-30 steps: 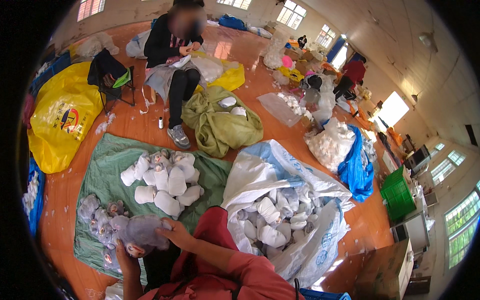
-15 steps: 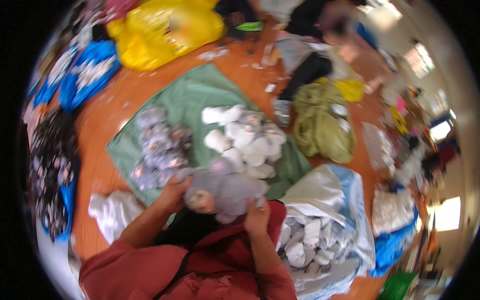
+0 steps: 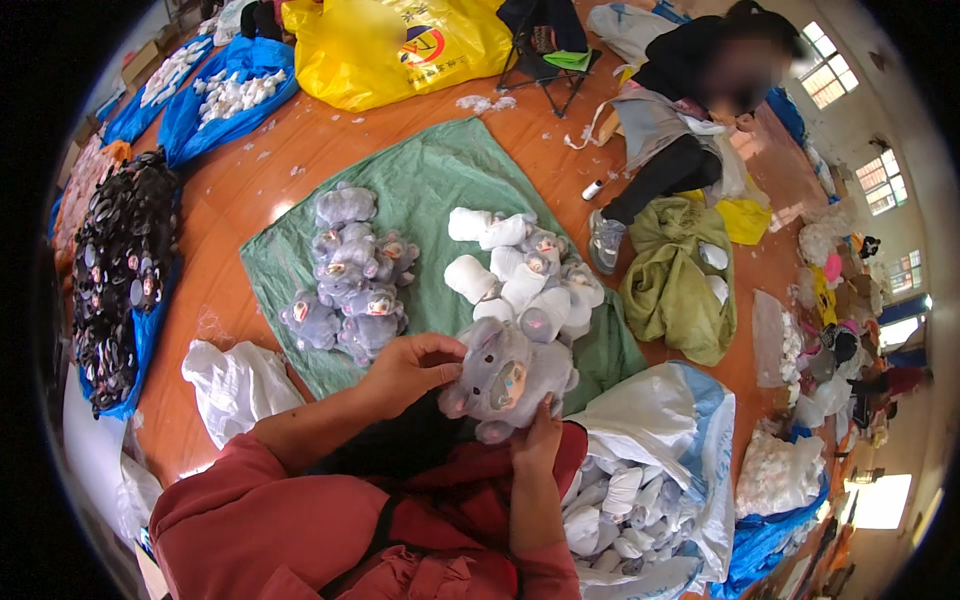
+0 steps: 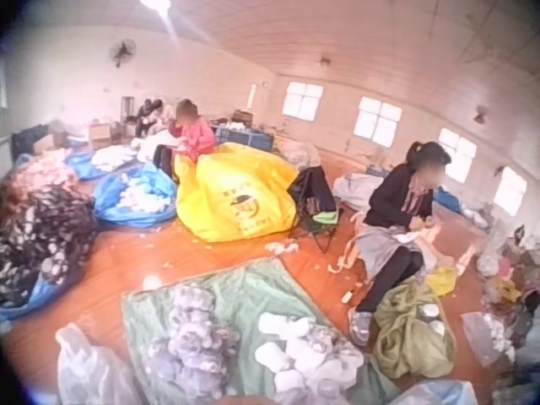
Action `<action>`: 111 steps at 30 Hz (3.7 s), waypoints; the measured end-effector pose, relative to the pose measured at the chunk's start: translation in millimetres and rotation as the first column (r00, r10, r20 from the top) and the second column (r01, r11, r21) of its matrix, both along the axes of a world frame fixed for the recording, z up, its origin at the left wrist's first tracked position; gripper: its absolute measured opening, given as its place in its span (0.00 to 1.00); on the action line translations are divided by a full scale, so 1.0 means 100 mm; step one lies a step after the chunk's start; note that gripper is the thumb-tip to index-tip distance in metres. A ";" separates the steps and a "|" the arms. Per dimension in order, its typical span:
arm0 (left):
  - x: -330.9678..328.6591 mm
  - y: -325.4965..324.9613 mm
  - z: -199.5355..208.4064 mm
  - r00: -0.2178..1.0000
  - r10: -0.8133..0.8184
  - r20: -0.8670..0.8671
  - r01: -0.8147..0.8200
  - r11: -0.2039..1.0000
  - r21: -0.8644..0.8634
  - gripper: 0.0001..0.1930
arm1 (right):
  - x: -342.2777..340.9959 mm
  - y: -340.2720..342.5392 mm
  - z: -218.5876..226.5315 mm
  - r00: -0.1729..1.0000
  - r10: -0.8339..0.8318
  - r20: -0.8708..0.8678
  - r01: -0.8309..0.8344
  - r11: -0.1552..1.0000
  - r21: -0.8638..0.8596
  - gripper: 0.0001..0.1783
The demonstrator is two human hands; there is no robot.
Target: The person sits on the floor and repeatedly stuffs white filling into small grey plush toy shells by hand, then places the finished stuffed toys onto a green mat. The person handles the filling and plush shells one at a time.
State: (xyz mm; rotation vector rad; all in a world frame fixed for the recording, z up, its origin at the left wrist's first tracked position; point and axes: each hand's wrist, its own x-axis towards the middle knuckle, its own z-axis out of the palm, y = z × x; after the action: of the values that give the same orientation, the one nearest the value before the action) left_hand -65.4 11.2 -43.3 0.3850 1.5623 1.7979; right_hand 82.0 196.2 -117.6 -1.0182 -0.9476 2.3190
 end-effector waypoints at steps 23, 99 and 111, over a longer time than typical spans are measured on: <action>0.04 -0.13 -0.24 0.973 0.179 0.144 -0.206 0.957 0.204 0.03 | -0.07 -0.14 -0.19 0.956 -0.045 -0.289 0.109 0.972 0.210 0.16; 0.91 -0.11 0.06 0.996 -0.049 0.074 0.035 0.983 0.181 0.12 | 1.05 -0.31 0.07 0.893 0.130 -0.431 0.125 0.848 0.515 0.19; 0.64 -0.25 -0.43 0.999 -0.051 -0.005 0.051 0.999 0.014 0.17 | 1.00 -0.46 0.10 0.927 0.167 -0.336 0.051 0.832 0.553 0.09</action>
State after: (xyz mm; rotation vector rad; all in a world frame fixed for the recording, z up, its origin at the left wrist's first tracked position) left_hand -1.4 -13.6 -85.9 0.4318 1.5301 1.7716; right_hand 182.1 149.9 -107.6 -0.2955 -1.3816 1.9773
